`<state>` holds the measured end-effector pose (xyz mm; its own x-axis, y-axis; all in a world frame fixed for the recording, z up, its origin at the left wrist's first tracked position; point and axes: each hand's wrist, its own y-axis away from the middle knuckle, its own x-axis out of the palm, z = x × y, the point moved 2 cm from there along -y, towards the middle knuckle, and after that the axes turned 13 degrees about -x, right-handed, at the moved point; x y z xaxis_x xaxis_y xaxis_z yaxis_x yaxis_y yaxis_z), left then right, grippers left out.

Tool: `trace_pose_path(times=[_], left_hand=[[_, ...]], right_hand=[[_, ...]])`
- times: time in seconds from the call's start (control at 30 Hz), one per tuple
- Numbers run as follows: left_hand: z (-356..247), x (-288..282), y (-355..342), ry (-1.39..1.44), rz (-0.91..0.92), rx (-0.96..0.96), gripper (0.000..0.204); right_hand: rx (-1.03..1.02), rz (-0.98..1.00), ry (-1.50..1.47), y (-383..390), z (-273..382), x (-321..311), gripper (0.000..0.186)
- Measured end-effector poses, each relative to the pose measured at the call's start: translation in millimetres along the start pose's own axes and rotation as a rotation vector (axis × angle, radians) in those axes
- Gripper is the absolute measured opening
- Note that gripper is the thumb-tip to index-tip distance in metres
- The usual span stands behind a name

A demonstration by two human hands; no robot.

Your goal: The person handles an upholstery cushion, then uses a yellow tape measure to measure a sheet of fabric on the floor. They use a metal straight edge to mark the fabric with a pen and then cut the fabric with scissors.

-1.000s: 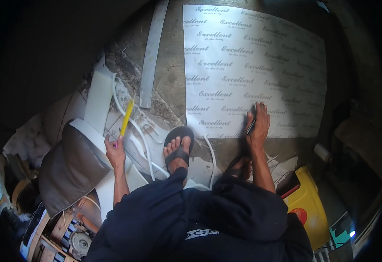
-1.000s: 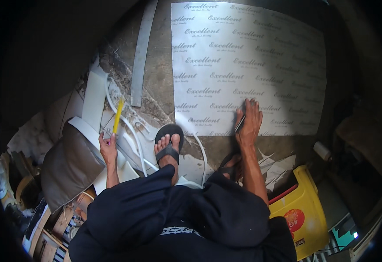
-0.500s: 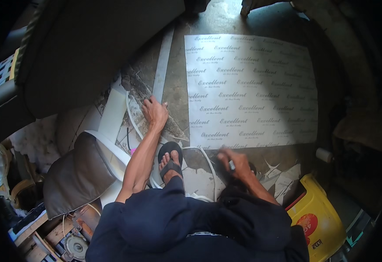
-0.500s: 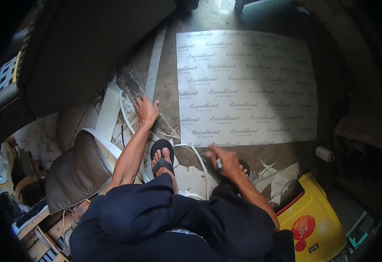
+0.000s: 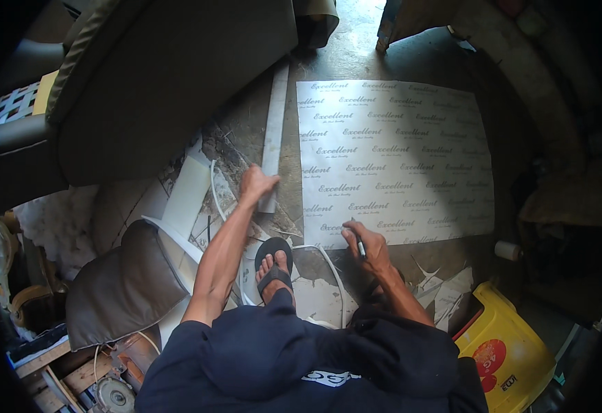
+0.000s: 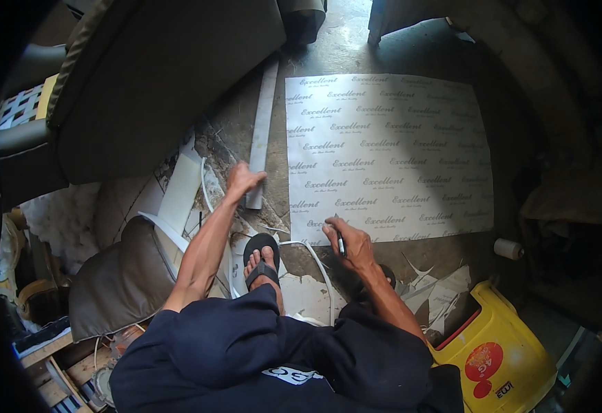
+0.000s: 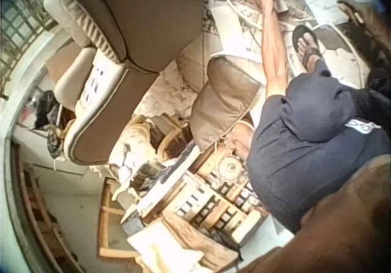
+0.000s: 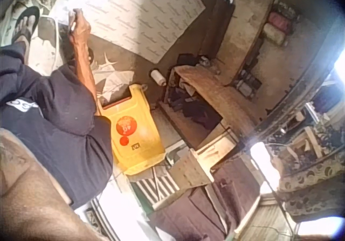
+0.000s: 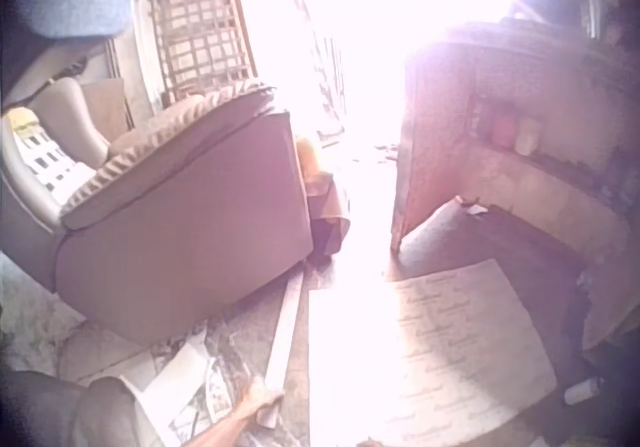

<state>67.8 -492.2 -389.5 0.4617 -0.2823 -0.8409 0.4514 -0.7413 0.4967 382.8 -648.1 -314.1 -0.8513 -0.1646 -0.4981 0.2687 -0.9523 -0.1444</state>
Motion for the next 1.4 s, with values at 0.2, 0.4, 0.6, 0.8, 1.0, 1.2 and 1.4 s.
trace_pose_path(times=[0.2, 0.4, 0.6, 0.8, 1.0, 1.2, 1.4], left_hand=[[-21.9, 63.8, 109.1, 0.124, -0.052, 0.182, 0.064], [-12.6, 82.6, 139.6, 0.219, -0.007, 0.253, 0.063], [-18.3, 83.5, 142.2, 0.139, 0.0, 0.207, 0.063], [-9.7, 93.6, 155.3, 0.148, 0.067, 0.082, 0.057], [-22.6, 83.9, 144.5, 0.289, 0.069, 0.11, 0.05], [-63.0, 71.6, 111.6, 0.266, -0.051, 0.181, 0.054], [-102.9, 68.5, 76.7, 0.172, -0.046, 0.05, 0.068]], right_hand=[[0.044, -0.008, 0.053, 21.6, -13.6, 7.7, 0.02], [0.083, 0.03, 0.022, 13.1, -11.8, 3.9, 0.021], [0.145, 0.021, -0.012, 6.8, -17.3, 12.0, 0.025], [0.133, 0.078, -0.012, 8.7, -22.4, 21.6, 0.027], [0.129, 0.056, -0.005, 8.9, -24.4, 24.2, 0.027], [0.01, 0.017, 0.148, 9.6, -37.3, 35.9, 0.038], [-0.016, 0.262, 0.361, 16.7, -57.7, 53.9, 0.043]])
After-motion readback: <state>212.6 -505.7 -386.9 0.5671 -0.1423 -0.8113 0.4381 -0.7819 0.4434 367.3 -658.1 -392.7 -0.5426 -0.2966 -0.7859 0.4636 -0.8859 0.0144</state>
